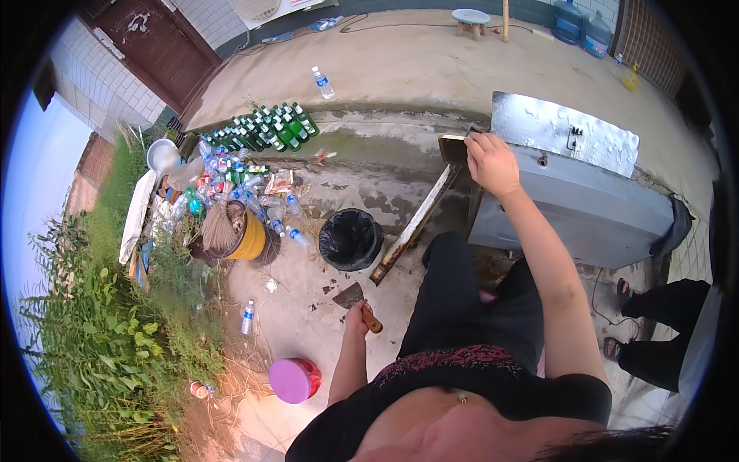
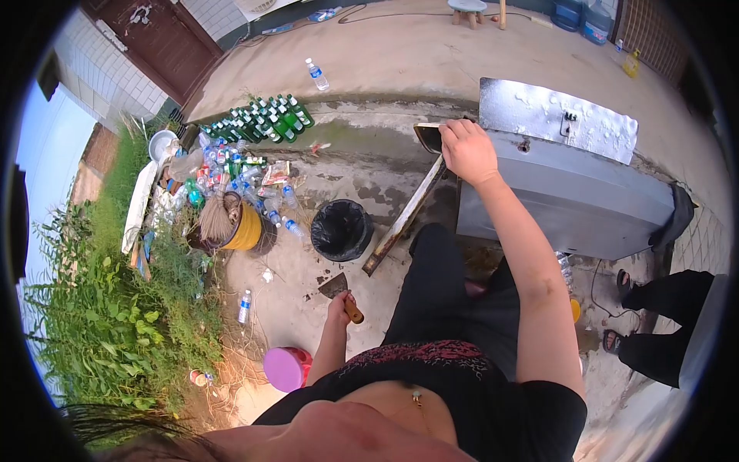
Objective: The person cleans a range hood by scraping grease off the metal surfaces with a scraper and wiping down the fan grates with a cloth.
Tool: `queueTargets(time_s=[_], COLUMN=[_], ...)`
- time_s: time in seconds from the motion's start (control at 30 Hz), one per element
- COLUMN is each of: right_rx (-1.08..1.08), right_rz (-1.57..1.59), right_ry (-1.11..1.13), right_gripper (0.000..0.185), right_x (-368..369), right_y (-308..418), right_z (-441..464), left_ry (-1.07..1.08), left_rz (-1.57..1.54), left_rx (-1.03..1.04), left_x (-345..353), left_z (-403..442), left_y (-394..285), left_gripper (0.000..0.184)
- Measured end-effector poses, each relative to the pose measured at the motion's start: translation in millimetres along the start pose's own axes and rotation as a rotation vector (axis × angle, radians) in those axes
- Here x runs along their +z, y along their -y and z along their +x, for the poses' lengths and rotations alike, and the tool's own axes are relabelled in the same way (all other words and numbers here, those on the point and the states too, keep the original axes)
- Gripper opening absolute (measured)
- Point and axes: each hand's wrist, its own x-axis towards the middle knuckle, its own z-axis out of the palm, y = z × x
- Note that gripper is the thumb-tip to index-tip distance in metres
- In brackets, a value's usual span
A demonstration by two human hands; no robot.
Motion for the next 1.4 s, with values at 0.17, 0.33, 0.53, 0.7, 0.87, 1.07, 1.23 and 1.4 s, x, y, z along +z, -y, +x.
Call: queueTargets(time_s=[0.17, 0.33, 0.53, 0.7, 0.87, 1.07, 1.23, 1.4], right_rx=[0.004, 0.014, -0.015, 0.025, 0.11, 0.137, 0.189, 0.188], right_rz=[0.016, 0.118, 0.07, -0.064, -0.094, -0.039, 0.073, 0.234], right_ry=[0.007, -0.019, 0.046, 0.112, 0.127, 0.109, 0.175, 0.294], right_gripper=[0.022, 0.024, 0.027, 0.029, 0.03, 0.031, 0.028, 0.026], right_x=[1, 1, -39, -80, -102, -100, -108, -115], right_y=[-3, -9, -30, -69, -97, -100, -103, -122], right_z=[-1, -5, -17, -52, -78, -80, -72, -57], left_ry=[0.464, 0.82, 0.787, 0.779, 0.758, 0.723, 0.678, 0.606], left_rz=[-0.21, -0.123, 0.128, 0.138, 0.096, 0.187, 0.191, 0.193], left_rx=[-0.024, 0.049, 0.29, 0.388, 0.322, 0.284, 0.19, 0.17], left_x=[121, 239, 340, 380, 405, 407, 405, 411], left_z=[-48, -99, -140, -140, -138, -150, -150, -153], left_y=[-21, -29, -21, -4, 14, 5, -7, -14], left_gripper=[0.014, 0.022, 0.035, 0.019, 0.019, 0.023, 0.017, 0.016])
